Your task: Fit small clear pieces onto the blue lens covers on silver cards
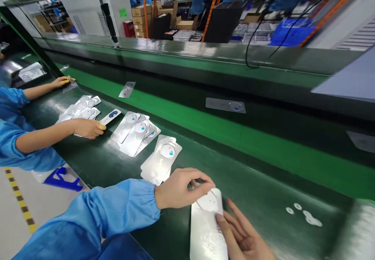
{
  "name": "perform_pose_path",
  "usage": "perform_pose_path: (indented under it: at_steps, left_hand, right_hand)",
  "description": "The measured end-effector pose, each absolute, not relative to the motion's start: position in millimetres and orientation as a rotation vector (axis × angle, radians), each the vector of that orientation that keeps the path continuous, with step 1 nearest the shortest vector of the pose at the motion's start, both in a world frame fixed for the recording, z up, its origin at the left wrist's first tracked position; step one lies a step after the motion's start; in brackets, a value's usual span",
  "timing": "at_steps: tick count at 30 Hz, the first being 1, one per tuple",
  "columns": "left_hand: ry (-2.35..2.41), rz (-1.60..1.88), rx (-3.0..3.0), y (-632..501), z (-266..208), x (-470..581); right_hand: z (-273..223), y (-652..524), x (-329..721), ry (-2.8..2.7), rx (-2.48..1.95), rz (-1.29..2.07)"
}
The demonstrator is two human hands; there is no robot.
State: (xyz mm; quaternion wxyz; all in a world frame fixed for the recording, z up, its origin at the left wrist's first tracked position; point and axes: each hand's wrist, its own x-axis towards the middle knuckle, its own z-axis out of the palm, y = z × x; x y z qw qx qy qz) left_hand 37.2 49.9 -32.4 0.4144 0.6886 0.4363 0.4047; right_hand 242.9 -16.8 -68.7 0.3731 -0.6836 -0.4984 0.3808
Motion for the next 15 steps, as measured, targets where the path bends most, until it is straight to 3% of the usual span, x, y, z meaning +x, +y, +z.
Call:
perform_pose_path:
  at_steps: [4,10,15]
  left_hand:
    - [0.924,1.052,1.981,41,-40,43]
    - [0.671,1.215,2.216,36,-41,42]
    - [0.644,1.076,2.196,39,-36,39]
  right_hand:
    - [-49,-29,222,-1.282,-1.730,0.646]
    - [-35,-31,199,-1.010,-1.499,1.012]
    - [-37,-33,199,-0.938,-1.398,1.138]
